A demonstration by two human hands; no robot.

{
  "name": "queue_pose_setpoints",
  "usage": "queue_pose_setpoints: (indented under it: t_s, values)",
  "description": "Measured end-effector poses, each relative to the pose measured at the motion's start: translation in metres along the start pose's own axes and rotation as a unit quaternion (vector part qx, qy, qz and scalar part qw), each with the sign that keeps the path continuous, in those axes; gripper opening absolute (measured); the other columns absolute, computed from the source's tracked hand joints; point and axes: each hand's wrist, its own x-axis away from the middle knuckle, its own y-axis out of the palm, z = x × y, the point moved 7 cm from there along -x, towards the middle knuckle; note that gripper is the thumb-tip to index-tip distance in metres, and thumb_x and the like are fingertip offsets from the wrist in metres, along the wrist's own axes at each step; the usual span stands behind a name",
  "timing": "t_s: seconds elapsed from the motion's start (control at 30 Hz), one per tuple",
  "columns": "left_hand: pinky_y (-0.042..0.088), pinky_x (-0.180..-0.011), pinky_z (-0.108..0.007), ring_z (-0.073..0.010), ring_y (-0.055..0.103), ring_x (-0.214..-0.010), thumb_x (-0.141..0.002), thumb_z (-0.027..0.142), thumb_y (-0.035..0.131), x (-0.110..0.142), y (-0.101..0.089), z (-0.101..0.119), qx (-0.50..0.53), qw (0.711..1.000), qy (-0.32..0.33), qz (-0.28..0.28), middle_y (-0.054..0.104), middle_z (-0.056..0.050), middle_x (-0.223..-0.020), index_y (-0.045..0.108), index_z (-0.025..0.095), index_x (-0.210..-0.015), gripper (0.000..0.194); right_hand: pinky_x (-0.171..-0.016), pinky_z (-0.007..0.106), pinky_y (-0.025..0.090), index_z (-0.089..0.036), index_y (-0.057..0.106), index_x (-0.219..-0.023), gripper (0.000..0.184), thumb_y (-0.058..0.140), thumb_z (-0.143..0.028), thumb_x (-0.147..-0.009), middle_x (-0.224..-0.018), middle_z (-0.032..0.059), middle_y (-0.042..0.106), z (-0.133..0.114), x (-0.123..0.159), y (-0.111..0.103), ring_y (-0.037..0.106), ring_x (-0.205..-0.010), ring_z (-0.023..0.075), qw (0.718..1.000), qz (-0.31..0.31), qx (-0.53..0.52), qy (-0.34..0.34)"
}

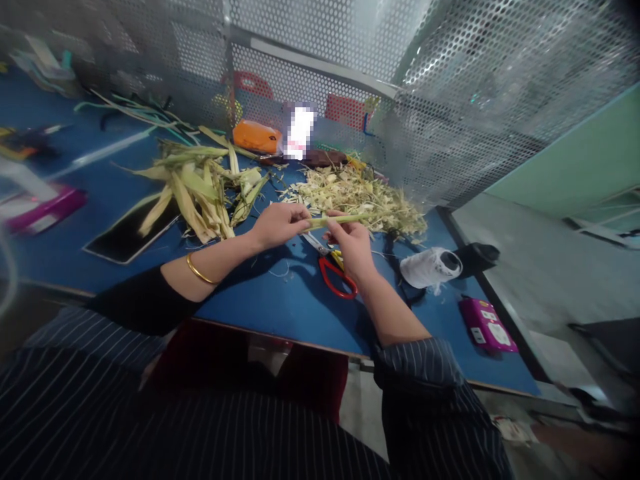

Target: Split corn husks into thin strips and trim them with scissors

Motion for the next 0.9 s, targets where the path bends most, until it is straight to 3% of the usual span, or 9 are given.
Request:
queue_pose_setpoints:
  t_s: [0.07, 0.17, 0.3, 0.4, 0.5, 0.6, 0.73, 0.9]
  values:
    - [0.032, -0.057, -0.026, -0.0126, 0.05, -0.056, -0.081, 0.028, 0.06, 0.001, 0.006, 0.002, -0.003, 1.0, 0.005, -0.031, 0.06, 0.001, -0.058, 0.067, 0.021, -0.075, 0.012, -0.053, 0.023, 0.043, -0.016, 0.066, -0.088, 0.033, 0.07, -0.043, -0.071, -0.063, -0.0021, 0.062, 0.009, 0.0, 0.003, 0.055, -0.055, 0.0102, 0.994, -0.002, -0.096, 0.057]
    - [0.031, -0.057, -0.027, -0.0122, 0.047, -0.054, -0.082, 0.031, 0.059, -0.003, 0.005, -0.005, 0.024, 0.997, -0.011, -0.069, 0.056, 0.001, -0.057, 0.063, 0.02, -0.068, 0.019, -0.048, 0.02, 0.041, -0.015, 0.064, -0.075, 0.027, 0.077, -0.037, -0.063, -0.057, -0.0029, 0.06, 0.014, -0.004, -0.006, 0.055, -0.051, 0.0085, 0.98, 0.047, -0.173, 0.085]
    - [0.024, -0.051, -0.027, -0.0084, 0.032, -0.045, -0.082, 0.036, 0.059, -0.009, -0.003, -0.026, 0.091, 0.986, -0.115, -0.084, 0.04, 0.003, -0.047, 0.05, 0.02, -0.051, 0.036, -0.044, 0.017, 0.04, -0.015, 0.064, -0.073, 0.023, 0.078, -0.027, -0.059, -0.056, -0.0046, 0.06, 0.014, -0.011, -0.029, 0.057, -0.05, 0.007, 0.967, 0.127, -0.209, 0.077]
    - [0.025, -0.049, -0.026, -0.0078, 0.032, -0.044, -0.078, 0.033, 0.063, -0.009, -0.009, -0.033, 0.128, 0.978, -0.158, -0.045, 0.039, 0.004, -0.046, 0.053, 0.019, -0.055, 0.028, -0.044, 0.017, 0.04, -0.016, 0.064, -0.073, 0.021, 0.077, -0.025, -0.059, -0.054, -0.0053, 0.061, 0.012, -0.016, -0.04, 0.058, -0.049, 0.007, 0.961, 0.159, -0.218, 0.056]
    - [0.028, -0.049, -0.026, -0.0082, 0.036, -0.044, -0.077, 0.031, 0.064, -0.01, -0.011, -0.033, 0.131, 0.98, -0.15, -0.011, 0.044, 0.003, -0.046, 0.056, 0.019, -0.057, 0.024, -0.045, 0.017, 0.041, -0.017, 0.064, -0.075, 0.021, 0.076, -0.025, -0.06, -0.055, -0.0054, 0.061, 0.01, -0.018, -0.043, 0.059, -0.05, 0.0075, 0.961, 0.168, -0.216, 0.028]
    - [0.031, -0.05, -0.026, -0.0092, 0.041, -0.045, -0.078, 0.039, 0.065, -0.011, -0.009, -0.034, 0.137, 0.981, -0.139, -0.01, 0.048, 0.0, -0.047, 0.061, 0.018, -0.057, 0.03, -0.046, 0.018, 0.042, -0.017, 0.064, -0.076, 0.02, 0.075, -0.028, -0.062, -0.057, -0.005, 0.061, 0.007, -0.019, -0.048, 0.058, -0.05, 0.0075, 0.961, 0.182, -0.208, -0.008]
    - [0.036, -0.053, -0.027, -0.0121, 0.049, -0.051, -0.085, 0.056, 0.052, -0.011, -0.014, -0.039, 0.157, 0.973, -0.166, 0.028, 0.059, -0.006, -0.058, 0.069, 0.015, -0.064, 0.049, -0.044, 0.02, 0.04, -0.017, 0.063, -0.072, 0.02, 0.074, -0.033, -0.065, -0.052, -0.005, 0.058, 0.001, -0.02, -0.054, 0.053, -0.046, 0.008, 0.964, 0.187, -0.188, -0.037]
    - [0.038, -0.059, -0.026, -0.0137, 0.05, -0.063, -0.071, 0.051, 0.071, -0.006, -0.037, -0.013, -0.051, 0.986, -0.078, 0.141, 0.063, -0.003, -0.068, 0.071, 0.016, -0.074, 0.035, -0.045, 0.022, 0.038, -0.016, 0.062, -0.067, 0.024, 0.071, -0.039, -0.069, -0.051, -0.0024, 0.058, -0.009, -0.019, -0.047, 0.051, -0.046, 0.0083, 0.98, 0.122, -0.152, -0.033]
